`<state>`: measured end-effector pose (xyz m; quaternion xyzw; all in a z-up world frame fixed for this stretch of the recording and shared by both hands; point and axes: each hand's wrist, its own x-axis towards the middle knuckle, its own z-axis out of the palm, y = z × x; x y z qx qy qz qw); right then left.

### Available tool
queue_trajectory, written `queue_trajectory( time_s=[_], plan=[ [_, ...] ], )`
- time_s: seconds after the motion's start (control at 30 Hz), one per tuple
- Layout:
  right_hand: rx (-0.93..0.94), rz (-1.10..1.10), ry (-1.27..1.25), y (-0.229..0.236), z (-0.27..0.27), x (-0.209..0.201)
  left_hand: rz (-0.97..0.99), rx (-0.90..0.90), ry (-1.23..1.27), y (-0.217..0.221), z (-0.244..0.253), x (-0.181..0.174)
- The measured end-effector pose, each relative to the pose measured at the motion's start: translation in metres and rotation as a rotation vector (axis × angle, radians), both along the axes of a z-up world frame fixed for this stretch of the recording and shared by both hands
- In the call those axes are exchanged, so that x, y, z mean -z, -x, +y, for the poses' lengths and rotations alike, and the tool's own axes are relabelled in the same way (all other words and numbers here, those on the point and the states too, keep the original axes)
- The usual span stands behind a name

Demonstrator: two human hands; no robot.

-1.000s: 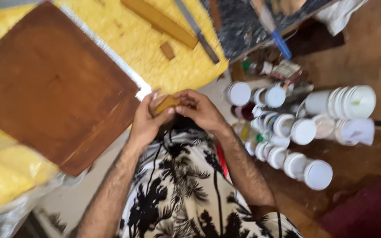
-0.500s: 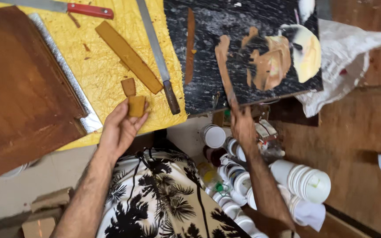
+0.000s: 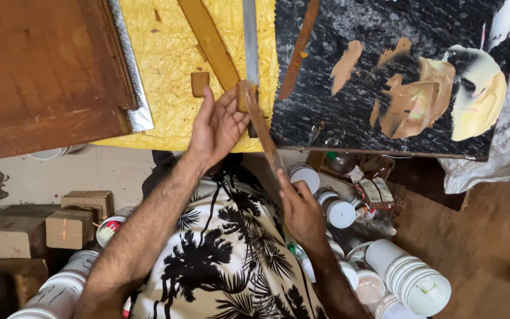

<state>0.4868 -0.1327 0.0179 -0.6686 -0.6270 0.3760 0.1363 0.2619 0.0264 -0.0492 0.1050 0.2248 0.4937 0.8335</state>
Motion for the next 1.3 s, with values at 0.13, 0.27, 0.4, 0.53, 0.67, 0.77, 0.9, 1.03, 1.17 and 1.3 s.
queue_trajectory(
  time_s=[0.13, 0.27, 0.4, 0.53, 0.67, 0.77, 0.9, 1.03, 1.17, 1.3],
  plan=[
    [-0.073, -0.071, -0.002, -0.017, -0.013, -0.015, -0.011, -0.004, -0.025, 0.003, 0.010, -0.005],
    [0.050, 0.080, 0.112, -0.065, -0.012, -0.012, 0.017, 0.000, 0.008, 0.014, 0.016, -0.002],
    [0.133, -0.136, -0.258, -0.089, 0.044, 0.039, 0.138, 0.019, 0.100, 0.023, 0.016, 0.008],
    [-0.001, -0.444, -0.618, -0.073, 0.099, 0.071, 0.286, 0.097, 0.096, 0.031, -0.009, 0.022],
    [-0.132, -0.186, -0.626, -0.013, 0.115, 0.053, 0.580, 0.260, -0.005, 0.055, -0.043, 0.026],
    [0.158, 0.519, 0.282, 0.057, 0.106, 0.054, 0.796, 0.296, -0.038, 0.078, -0.058, 0.024],
    [0.051, 0.825, 0.268, 0.142, 0.104, 0.067, 0.996, 0.248, -0.143, 0.113, -0.062, 0.010],
    [0.208, 0.774, 0.292, 0.183, 0.104, 0.077, 1.187, 0.335, -0.140, 0.153, -0.065, -0.021],
    [0.288, 0.902, 0.227, 0.216, 0.117, 0.093, 1.765, 0.098, -0.594, 0.217, -0.058, -0.057],
    [0.256, 0.952, 0.169, 0.242, 0.125, 0.119, 2.236, 0.386, -1.071, 0.264, -0.035, -0.053]
  ],
)
